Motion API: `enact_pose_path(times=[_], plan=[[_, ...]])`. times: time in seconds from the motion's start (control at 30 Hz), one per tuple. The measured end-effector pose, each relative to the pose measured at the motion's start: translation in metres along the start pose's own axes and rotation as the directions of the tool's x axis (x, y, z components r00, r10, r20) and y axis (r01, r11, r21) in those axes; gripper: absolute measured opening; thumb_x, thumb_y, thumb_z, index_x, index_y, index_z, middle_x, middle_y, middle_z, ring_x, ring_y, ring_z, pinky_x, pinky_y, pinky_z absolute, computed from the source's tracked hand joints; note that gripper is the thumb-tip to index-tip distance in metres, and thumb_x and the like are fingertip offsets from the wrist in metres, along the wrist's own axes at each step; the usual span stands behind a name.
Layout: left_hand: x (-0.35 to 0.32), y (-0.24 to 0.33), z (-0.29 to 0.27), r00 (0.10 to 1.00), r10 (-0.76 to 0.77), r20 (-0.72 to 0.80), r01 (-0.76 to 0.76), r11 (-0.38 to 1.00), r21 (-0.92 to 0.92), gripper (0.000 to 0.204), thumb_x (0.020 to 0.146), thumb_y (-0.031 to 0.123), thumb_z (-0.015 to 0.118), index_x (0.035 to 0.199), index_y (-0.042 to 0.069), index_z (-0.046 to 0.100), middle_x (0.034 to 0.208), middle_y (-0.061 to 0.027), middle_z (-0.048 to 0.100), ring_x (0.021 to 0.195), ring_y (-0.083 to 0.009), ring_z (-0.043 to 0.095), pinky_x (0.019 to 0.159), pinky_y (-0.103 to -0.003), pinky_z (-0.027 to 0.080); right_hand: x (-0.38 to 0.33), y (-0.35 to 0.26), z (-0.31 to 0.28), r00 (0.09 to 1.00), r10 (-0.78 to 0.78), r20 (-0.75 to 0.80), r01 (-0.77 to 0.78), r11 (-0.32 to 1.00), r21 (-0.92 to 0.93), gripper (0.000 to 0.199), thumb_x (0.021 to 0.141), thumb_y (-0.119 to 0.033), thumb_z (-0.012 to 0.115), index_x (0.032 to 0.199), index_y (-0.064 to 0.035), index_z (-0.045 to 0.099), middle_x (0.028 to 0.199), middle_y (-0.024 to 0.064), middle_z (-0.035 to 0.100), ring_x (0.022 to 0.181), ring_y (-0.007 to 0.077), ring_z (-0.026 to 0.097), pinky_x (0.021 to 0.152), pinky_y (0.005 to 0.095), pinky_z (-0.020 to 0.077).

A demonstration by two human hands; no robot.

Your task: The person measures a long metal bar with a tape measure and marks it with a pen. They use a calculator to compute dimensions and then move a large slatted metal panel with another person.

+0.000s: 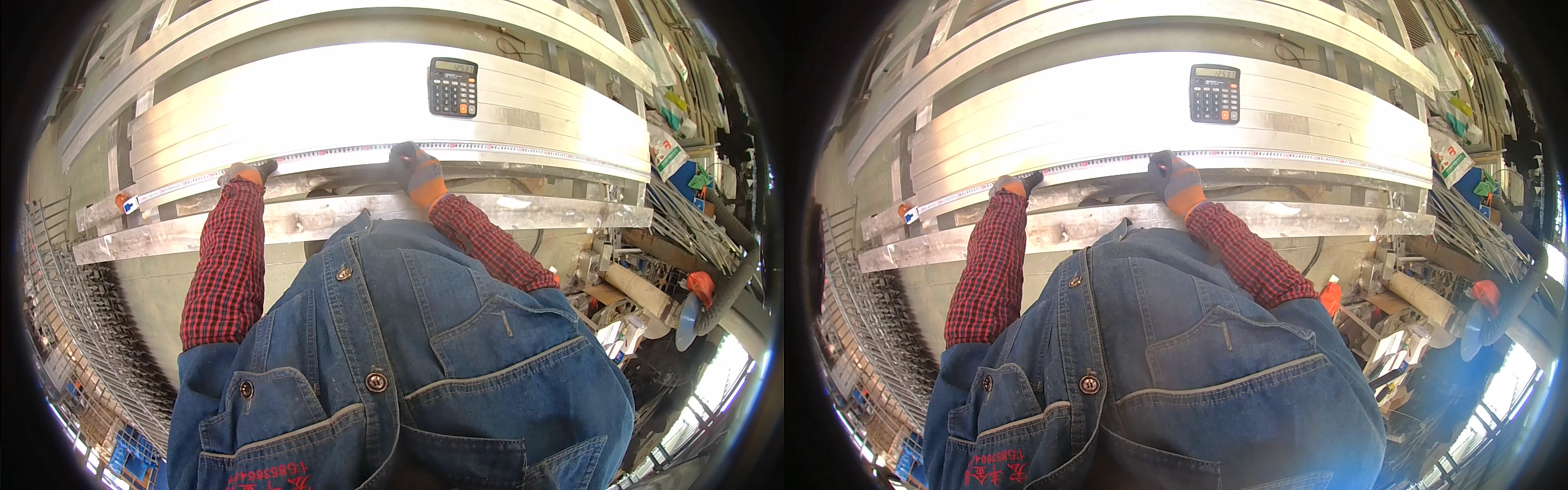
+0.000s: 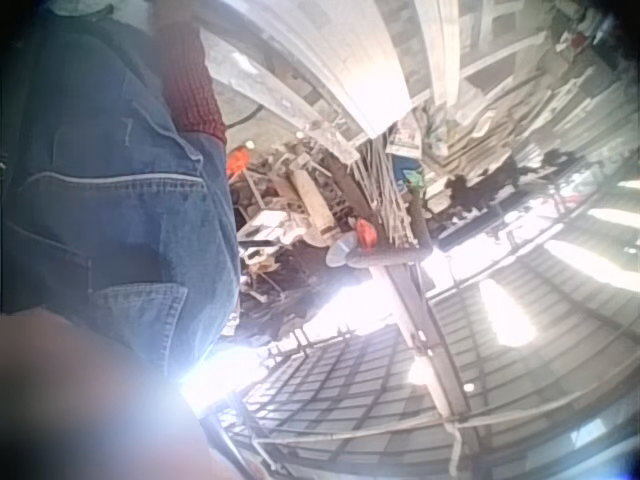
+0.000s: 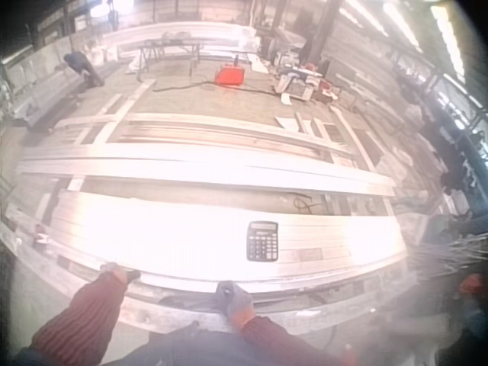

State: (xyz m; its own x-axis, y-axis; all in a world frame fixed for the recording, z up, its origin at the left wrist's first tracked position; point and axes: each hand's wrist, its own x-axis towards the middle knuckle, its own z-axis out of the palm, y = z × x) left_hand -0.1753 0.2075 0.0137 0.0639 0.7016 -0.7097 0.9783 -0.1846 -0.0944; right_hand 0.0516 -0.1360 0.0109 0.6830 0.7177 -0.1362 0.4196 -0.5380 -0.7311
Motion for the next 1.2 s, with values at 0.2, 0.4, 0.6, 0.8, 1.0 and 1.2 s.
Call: enact_pose_path(times=[0.2, 0.4, 0.6, 0.8, 1.0, 1.2], plan=[[-0.012, 0.002, -0.006, 1.000, 0.003, 0.000, -0.003, 1.000, -0.012, 0.103, 0.086, 0.077, 0.079, 0.151, -0.001, 0.063, 0.157, -0.0212, 0.062, 0.145, -0.0372, 0.059, 0.123, -0.051, 0.044, 0.001, -0.001, 0.001, 1.000, 0.000, 0.001, 0.000, 1.000, -0.008, 0.023, 0.102, -0.028, 0.072, 0.116, -0.0097, 0.076, 0.104, 0.0202, 0.081, 0.100, 0.0372, 0.080, 0.091, 0.0452, 0.0623], [-0.004, 0.000, 0.000, 1.000, -0.013, 0.004, 0.013, 1.000, -0.023, 0.103, 0.086, 0.077, 0.079, 0.151, -0.001, 0.063, 0.157, -0.0214, 0.062, 0.145, -0.0371, 0.059, 0.122, -0.051, 0.045, 0.000, -0.002, -0.001, 1.000, 0.012, 0.013, -0.012, 1.000, 0.006, 0.023, 0.102, -0.027, 0.073, 0.117, -0.0097, 0.075, 0.104, 0.0220, 0.080, 0.099, 0.0381, 0.080, 0.090, 0.0461, 0.0622], [0.001, -0.001, 0.000, 1.000, -0.021, 0.019, 0.022, 0.999, -0.040, 0.102, 0.086, 0.076, 0.080, 0.151, -0.001, 0.063, 0.156, -0.0219, 0.062, 0.145, -0.0373, 0.058, 0.121, -0.051, 0.046, -0.003, -0.007, -0.007, 0.999, -0.037, 0.004, 0.037, 0.999, -0.018, 0.024, 0.102, -0.027, 0.073, 0.119, -0.0098, 0.074, 0.105, 0.0217, 0.080, 0.098, 0.0387, 0.080, 0.089, 0.0460, 0.0619], [0.000, -0.002, 0.002, 1.000, -0.008, 0.000, 0.008, 0.999, -0.054, 0.102, 0.086, 0.075, 0.080, 0.151, -0.001, 0.063, 0.155, -0.0225, 0.063, 0.144, -0.0386, 0.058, 0.120, -0.052, 0.047, -0.003, -0.007, -0.007, 1.000, -0.020, 0.019, 0.021, 0.999, -0.049, 0.023, 0.102, -0.026, 0.073, 0.120, -0.0102, 0.074, 0.107, 0.0217, 0.080, 0.100, 0.0389, 0.079, 0.089, 0.0459, 0.0619], [-0.009, 0.000, -0.002, 1.000, -0.017, -0.011, 0.017, 0.998, -0.063, 0.102, 0.086, 0.075, 0.081, 0.151, -0.001, 0.063, 0.153, -0.0228, 0.064, 0.143, -0.0395, 0.058, 0.120, -0.052, 0.047, 0.000, 0.001, -0.002, 0.999, -0.043, 0.006, 0.043, 0.999, 0.014, 0.023, 0.102, -0.026, 0.072, 0.118, -0.0091, 0.075, 0.106, 0.0209, 0.081, 0.100, 0.0390, 0.080, 0.090, 0.0457, 0.0622], [-0.018, 0.005, -0.008, 0.999, -0.040, -0.002, 0.040, 0.999, -0.029, 0.103, 0.085, 0.076, 0.081, 0.152, -0.001, 0.063, 0.150, -0.0227, 0.067, 0.141, -0.0388, 0.059, 0.120, -0.052, 0.046, 0.003, 0.005, 0.002, 0.999, 0.043, 0.033, -0.044, 0.999, 0.015, 0.021, 0.099, -0.025, 0.074, 0.114, -0.0099, 0.077, 0.103, 0.0188, 0.082, 0.098, 0.0362, 0.081, 0.090, 0.0437, 0.0625]])
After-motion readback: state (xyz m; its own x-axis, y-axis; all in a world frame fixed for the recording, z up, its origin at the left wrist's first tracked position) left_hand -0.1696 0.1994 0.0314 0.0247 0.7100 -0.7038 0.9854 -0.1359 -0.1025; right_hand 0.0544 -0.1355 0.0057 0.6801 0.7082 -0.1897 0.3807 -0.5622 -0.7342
